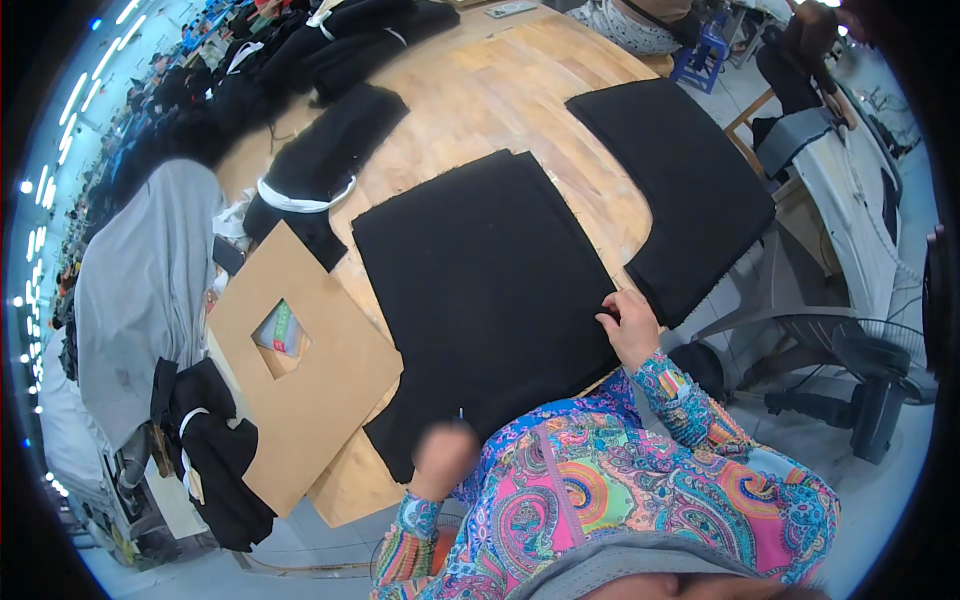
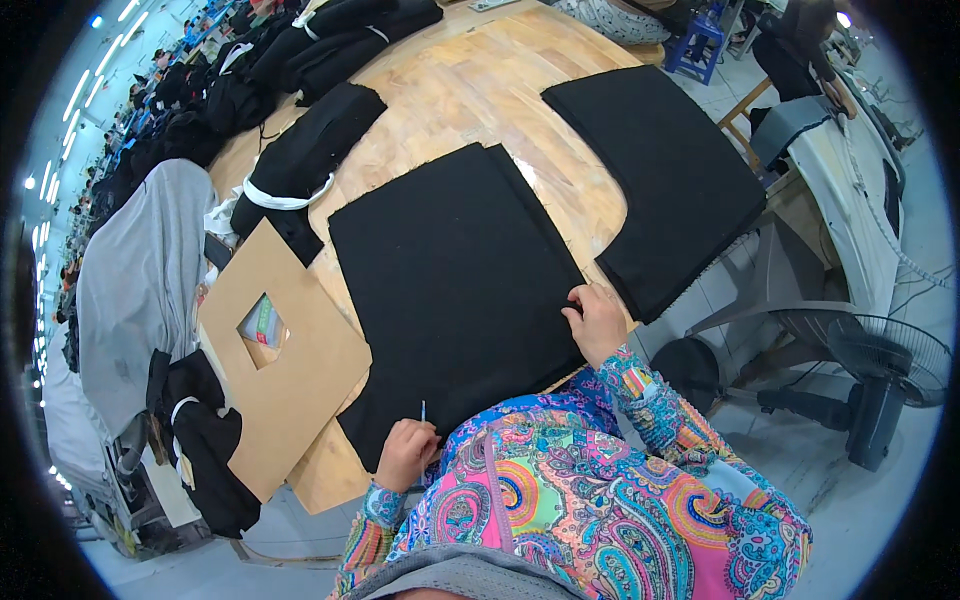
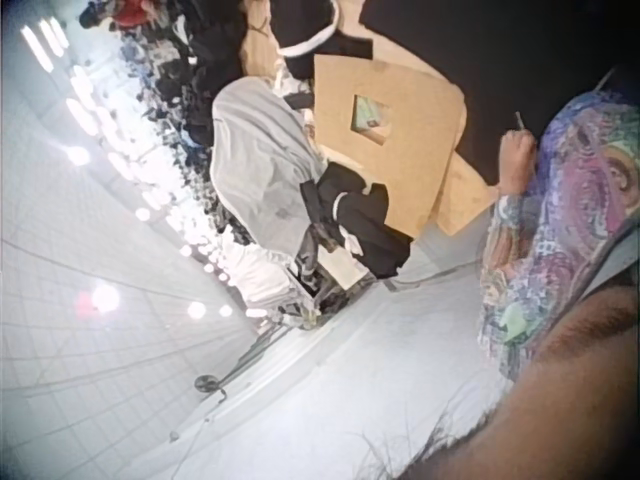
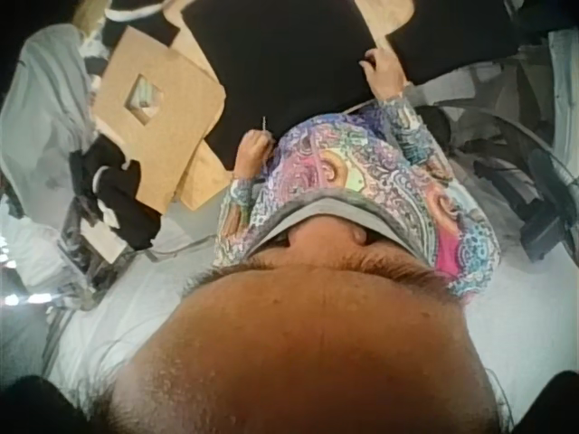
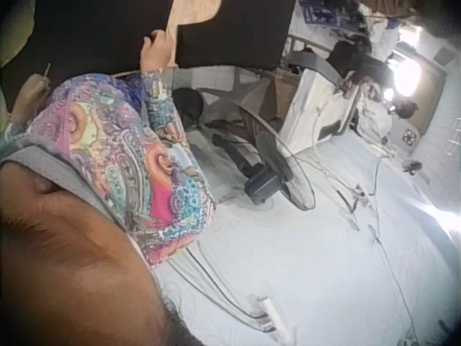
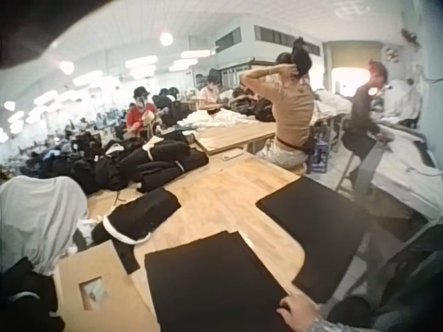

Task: The person uses a cardboard template with a rectangular cutout to mark a black fabric sheet on a wooden table. They position the template, trace the inner edge with a white marking tool, and then move the template to repeat the process on a different section of the fabric.

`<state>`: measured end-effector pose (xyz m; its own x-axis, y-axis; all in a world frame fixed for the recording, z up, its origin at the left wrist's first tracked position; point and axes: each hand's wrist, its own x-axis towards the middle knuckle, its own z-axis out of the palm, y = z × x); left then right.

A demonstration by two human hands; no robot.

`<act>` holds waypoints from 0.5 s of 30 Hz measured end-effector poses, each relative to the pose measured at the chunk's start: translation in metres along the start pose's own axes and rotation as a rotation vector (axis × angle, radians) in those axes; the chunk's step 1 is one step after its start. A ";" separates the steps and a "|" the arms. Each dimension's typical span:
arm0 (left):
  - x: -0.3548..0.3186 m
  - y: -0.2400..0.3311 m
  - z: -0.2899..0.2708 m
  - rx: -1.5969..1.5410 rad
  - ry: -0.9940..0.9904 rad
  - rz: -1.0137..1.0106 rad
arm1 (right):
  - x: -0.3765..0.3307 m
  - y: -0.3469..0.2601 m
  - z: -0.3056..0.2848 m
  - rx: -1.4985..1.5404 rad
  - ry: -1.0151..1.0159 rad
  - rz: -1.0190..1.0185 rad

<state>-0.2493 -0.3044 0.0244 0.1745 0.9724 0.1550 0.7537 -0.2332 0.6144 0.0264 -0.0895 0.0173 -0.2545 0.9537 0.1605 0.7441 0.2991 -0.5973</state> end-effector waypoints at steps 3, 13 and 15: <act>-0.004 -0.011 0.001 -0.223 -0.032 -0.147 | -0.003 -0.013 -0.007 0.048 0.007 -0.172; 0.013 -0.009 -0.018 -0.425 -0.126 -0.609 | -0.024 -0.021 0.013 0.130 -0.586 -0.529; 0.014 -0.011 -0.019 -0.502 -0.089 -0.662 | -0.024 -0.019 0.013 0.136 -0.615 -0.519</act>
<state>-0.2668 -0.2881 0.0342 -0.1396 0.9024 -0.4077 0.3495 0.4301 0.8324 0.0101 -0.1183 0.0142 -0.8692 0.4944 0.0072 0.3663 0.6537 -0.6621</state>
